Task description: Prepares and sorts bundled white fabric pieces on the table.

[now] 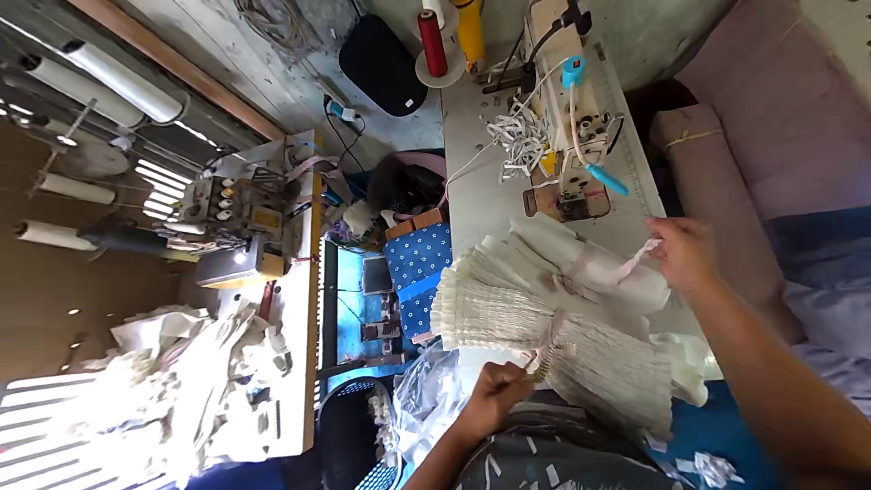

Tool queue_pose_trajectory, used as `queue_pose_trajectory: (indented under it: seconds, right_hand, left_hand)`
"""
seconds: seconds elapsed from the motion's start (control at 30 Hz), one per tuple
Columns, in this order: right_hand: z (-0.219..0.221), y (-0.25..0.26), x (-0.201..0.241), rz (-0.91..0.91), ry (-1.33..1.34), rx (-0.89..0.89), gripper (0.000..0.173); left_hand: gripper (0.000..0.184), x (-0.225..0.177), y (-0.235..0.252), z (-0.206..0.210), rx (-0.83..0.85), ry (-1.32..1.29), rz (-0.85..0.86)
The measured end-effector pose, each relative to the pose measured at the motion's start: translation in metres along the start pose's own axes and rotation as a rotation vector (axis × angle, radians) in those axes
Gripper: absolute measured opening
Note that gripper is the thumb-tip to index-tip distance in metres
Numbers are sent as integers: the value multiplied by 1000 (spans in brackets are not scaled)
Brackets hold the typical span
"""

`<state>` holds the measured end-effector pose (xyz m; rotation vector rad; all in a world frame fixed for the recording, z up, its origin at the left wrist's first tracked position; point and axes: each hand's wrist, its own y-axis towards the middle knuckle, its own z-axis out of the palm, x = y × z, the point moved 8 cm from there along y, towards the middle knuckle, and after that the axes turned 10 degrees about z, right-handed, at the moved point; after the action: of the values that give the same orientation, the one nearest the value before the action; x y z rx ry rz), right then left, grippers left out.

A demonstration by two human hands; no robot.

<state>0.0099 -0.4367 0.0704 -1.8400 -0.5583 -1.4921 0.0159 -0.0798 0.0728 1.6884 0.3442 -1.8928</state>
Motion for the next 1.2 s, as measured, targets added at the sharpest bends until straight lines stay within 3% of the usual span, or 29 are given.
queue_pose_trajectory:
  seconds: [0.13,0.23,0.33,0.4,0.5,0.63,0.77,0.93,1.1,1.2]
  right_hand:
    - [20,-3,5,58,32,146,36]
    - [13,13,12,32,31,135,33]
    - [2,29,15,78,56,163,21]
    - [-8,41,15,86,-27,102,8]
    - [-14,46,17,43,-495,-5,47]
    - [41,9,-14,-37,-1028,206,84]
    - [67,-18,-60,81,-1220,347,115]
    - [60,-9,-77,126,-1158,350,113]
    - [26,24,-74,76,-799,472,84]
    - [-9,58,-100,120,-560,485,82]
  left_hand:
    - [38,-20,-7,-5,13,-56,-71]
    - [36,-31,-4,-8,-4,-56,-57]
    - [24,-28,6,-23,-130,226,-50]
    - [22,-27,23,-25,-106,512,-36]
    - [36,-5,40,-14,32,795,-13]
    - [37,17,32,-3,106,1036,51]
    - [60,21,8,-11,118,1068,51]
    - [64,41,-27,-24,41,1078,152]
    - [53,48,-52,-22,-65,1176,264]
    - [41,58,-75,-18,-155,1224,332]
